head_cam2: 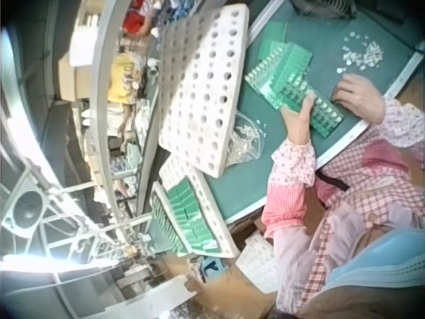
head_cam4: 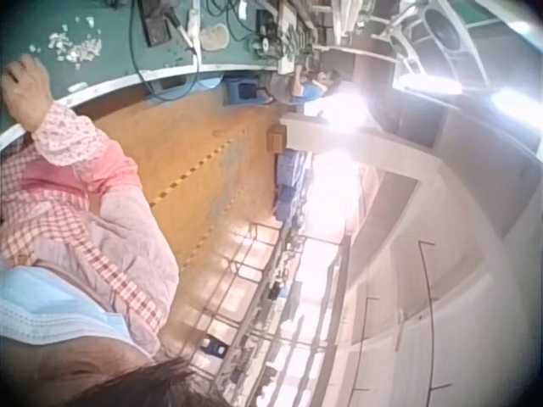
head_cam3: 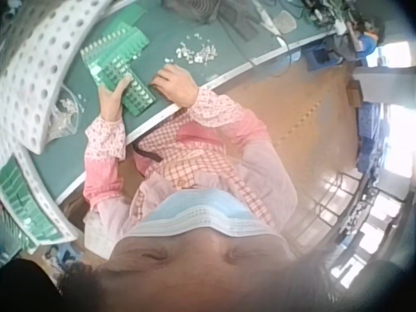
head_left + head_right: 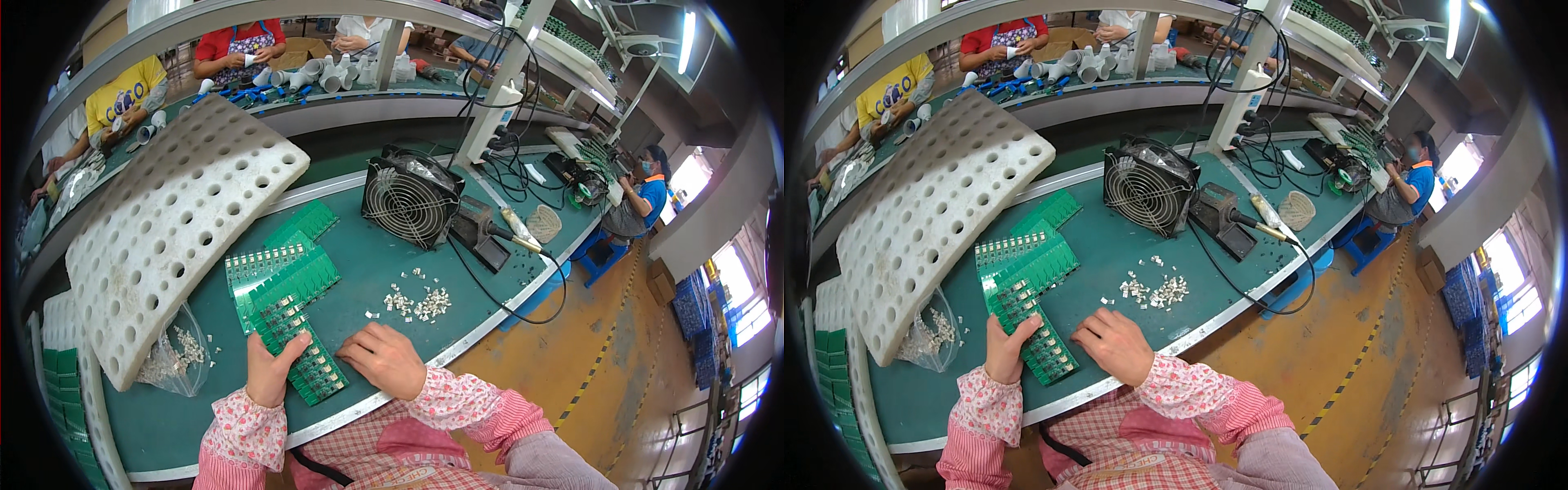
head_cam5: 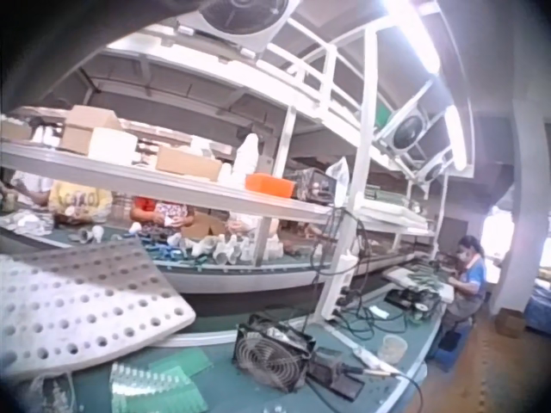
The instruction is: The person inserts small components into circuit boards by hand, solders them using a soldering iron and solder wire, and inserts additional components into another circuit board by hand.
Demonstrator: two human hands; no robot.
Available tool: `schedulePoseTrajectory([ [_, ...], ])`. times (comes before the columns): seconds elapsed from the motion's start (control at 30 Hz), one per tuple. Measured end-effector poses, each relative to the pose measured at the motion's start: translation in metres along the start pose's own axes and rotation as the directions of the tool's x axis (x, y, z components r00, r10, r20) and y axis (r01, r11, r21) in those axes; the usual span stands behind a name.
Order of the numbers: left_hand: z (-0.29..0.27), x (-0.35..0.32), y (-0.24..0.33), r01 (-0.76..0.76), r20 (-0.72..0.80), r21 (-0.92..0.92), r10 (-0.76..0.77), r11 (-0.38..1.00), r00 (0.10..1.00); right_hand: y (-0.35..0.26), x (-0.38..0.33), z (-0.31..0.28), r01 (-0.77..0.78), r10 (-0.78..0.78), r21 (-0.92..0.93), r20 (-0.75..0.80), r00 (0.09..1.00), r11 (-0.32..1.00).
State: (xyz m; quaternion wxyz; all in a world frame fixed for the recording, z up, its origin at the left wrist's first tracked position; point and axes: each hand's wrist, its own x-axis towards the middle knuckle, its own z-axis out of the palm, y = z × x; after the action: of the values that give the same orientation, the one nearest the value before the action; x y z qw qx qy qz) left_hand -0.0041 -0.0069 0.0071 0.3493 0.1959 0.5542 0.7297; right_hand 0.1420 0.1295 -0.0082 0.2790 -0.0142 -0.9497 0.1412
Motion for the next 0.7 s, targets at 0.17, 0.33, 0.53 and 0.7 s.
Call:
schedulePoseTrajectory([
  [0.17, 0.001, -0.001, 0.0, 0.001, 0.02, -0.002, -0.001, 1.0, 1.0, 0.0, 0.001, -0.006, -0.13, 0.132, 0.048, -0.052, 0.99, 0.99],
  [0.33, 0.001, -0.001, -0.001, -0.005, 0.039, -0.003, 0.005, 1.0, 0.999, -0.002, -0.003, -0.009, -0.1, 0.1, 0.024, -0.017, 0.995, 0.995],
  [0.53, 0.001, 0.001, -0.002, -0.021, 0.073, 0.04, 0.018, 0.999, 0.997, -0.005, -0.008, -0.017, -0.396, 0.377, 0.353, 0.124, 0.918, 0.848],
  [0.7, 0.003, -0.002, -0.002, -0.117, 0.116, 0.126, 0.103, 0.985, 0.988, -0.009, 0.02, -0.013, -0.505, 0.54, 0.85, 0.358, 0.762, 0.149],
])
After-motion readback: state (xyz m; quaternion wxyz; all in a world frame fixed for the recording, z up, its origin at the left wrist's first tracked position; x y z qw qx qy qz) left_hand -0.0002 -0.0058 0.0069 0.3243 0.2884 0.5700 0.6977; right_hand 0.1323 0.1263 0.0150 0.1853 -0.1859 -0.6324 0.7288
